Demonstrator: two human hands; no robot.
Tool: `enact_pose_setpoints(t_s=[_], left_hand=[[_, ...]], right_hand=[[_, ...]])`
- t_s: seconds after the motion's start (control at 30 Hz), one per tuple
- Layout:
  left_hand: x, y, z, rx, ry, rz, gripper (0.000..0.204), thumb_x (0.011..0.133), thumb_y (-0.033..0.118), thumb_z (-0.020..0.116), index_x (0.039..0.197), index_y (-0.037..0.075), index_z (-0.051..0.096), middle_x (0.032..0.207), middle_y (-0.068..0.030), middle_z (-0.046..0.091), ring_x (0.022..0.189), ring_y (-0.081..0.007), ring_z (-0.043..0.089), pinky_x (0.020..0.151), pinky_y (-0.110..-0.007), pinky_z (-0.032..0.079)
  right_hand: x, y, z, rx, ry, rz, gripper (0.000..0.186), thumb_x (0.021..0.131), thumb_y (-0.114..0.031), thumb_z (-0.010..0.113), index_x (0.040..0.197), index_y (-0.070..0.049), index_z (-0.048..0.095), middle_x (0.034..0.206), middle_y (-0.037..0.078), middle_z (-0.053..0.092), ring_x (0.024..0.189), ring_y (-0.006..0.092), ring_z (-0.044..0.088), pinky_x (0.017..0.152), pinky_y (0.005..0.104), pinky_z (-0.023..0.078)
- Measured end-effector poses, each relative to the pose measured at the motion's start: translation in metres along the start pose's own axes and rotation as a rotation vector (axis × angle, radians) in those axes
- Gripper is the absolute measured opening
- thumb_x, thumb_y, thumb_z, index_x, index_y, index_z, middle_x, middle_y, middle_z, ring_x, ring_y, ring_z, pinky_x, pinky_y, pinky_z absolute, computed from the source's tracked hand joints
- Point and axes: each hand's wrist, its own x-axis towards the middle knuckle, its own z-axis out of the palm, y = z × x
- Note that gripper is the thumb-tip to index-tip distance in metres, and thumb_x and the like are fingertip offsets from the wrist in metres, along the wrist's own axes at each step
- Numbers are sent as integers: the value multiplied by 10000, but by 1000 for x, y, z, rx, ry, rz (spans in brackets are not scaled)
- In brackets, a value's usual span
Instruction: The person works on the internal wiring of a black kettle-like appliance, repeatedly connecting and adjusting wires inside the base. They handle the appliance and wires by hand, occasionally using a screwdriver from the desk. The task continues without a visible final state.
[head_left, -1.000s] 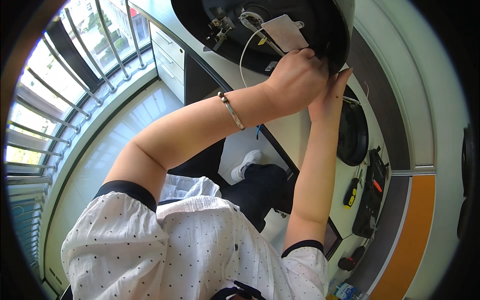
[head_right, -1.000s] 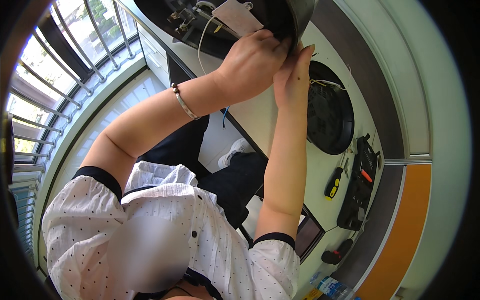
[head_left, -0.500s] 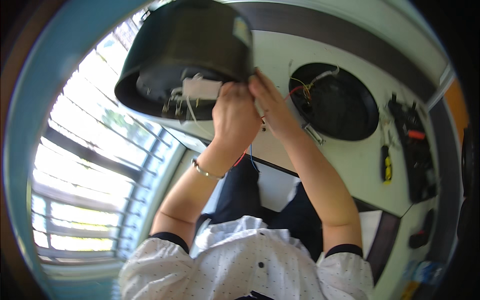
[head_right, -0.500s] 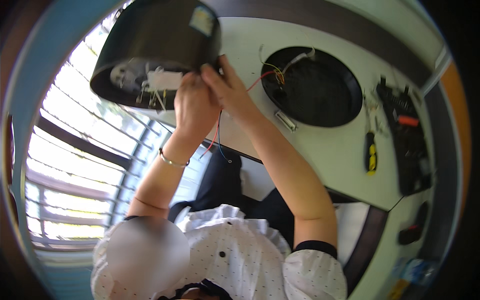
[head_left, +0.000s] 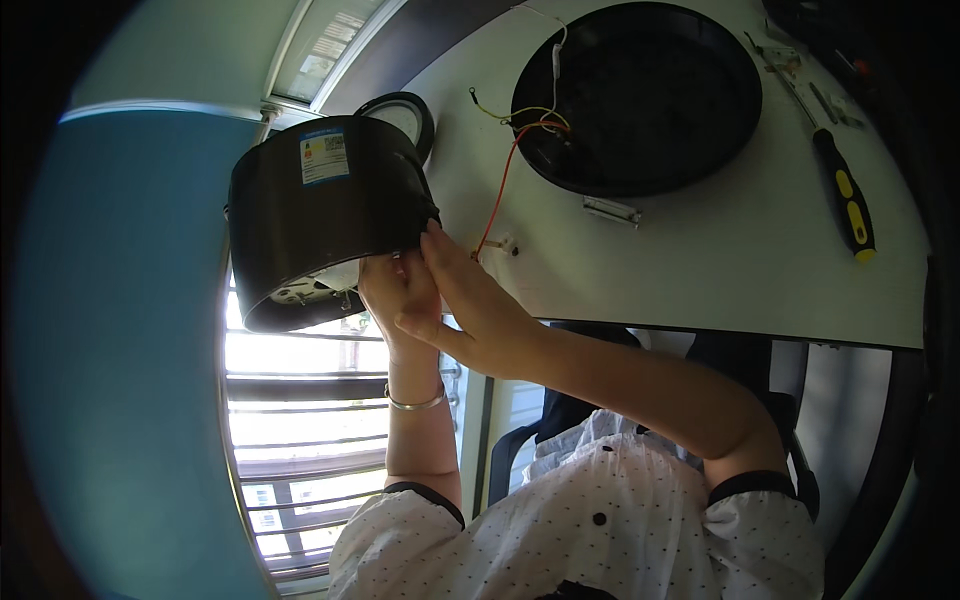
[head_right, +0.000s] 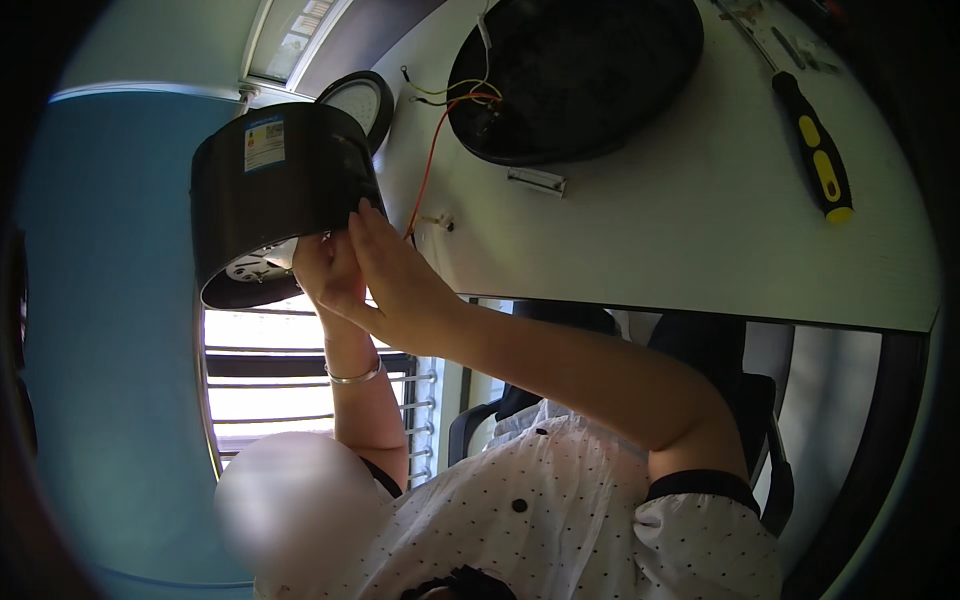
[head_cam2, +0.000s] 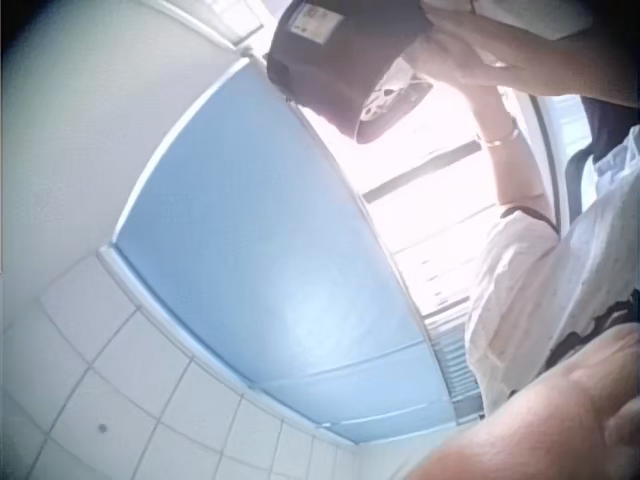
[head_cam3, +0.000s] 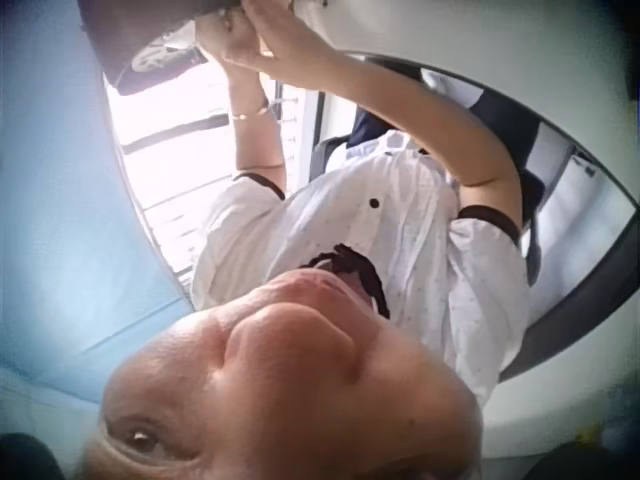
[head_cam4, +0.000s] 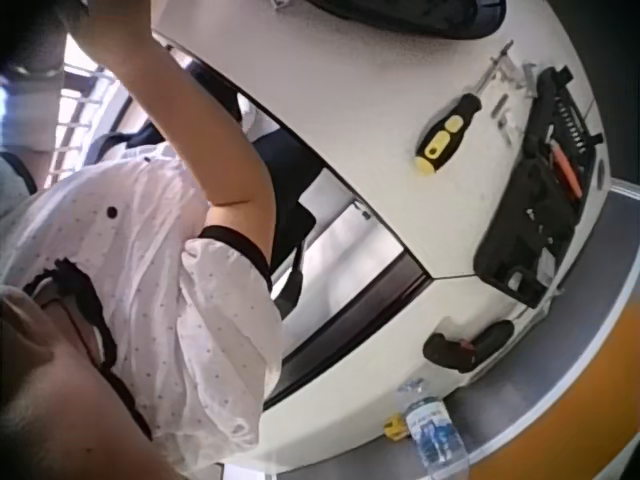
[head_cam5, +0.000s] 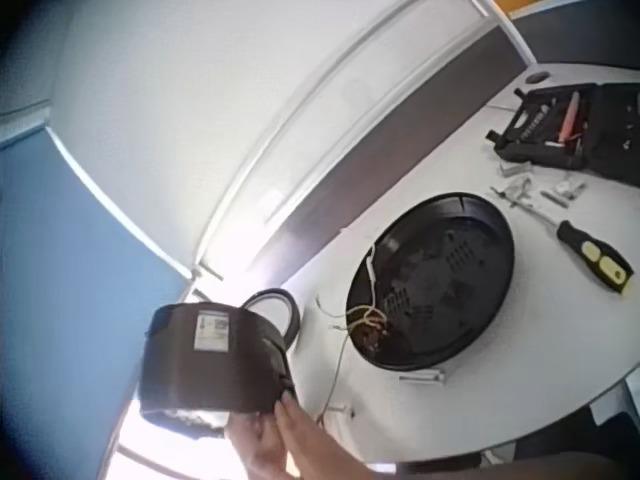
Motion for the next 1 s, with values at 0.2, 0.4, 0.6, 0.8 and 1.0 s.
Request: enact_pose_setpoints(t_s=[0.2,0.4,0.6,0.8,1.0], left_hand=[[-4,13,-2,-88,46,-19,231,795,52,551,996,-42,616,842,-132,664,653,-142,614,598,-263,470],[0,9,-5,-33,67,-24,161,783,27,561,895,-58,640,761,-118,676,626,-140,619,604,-254,473],[4,11,-12,45,-11,-121,113,757,-4,554,792,-61,645,658,-99,655,549,-114,569,532,-241,434],[3,18,-3,-192,82,-178,171,719,-38,527,839,-74,642,695,-78,649,576,-88,543,517,-212,417],[1,16,1,-422,123,-231,286,699,-67,513,969,-88,605,814,-90,648,668,-99,568,552,-202,437]], right_hand=[[-9,0,-2,2,3,-23,807,900,-455,492,1342,157,209,1425,343,154,1342,421,217,1095,427,232],[-12,-1,-6,-30,-9,-65,795,903,-474,469,1335,155,247,1428,332,166,1358,394,199,1105,415,224],[-13,-1,-6,-60,-31,-56,770,898,-415,523,1364,118,222,1455,303,118,1369,382,177,1099,425,231],[-13,1,-5,-45,-28,-59,759,891,-394,556,1364,105,233,1462,296,104,1365,387,189,1087,435,251],[-12,3,-5,-43,-25,-69,735,895,-393,546,1354,98,248,1455,308,107,1342,403,238,1071,438,279]])
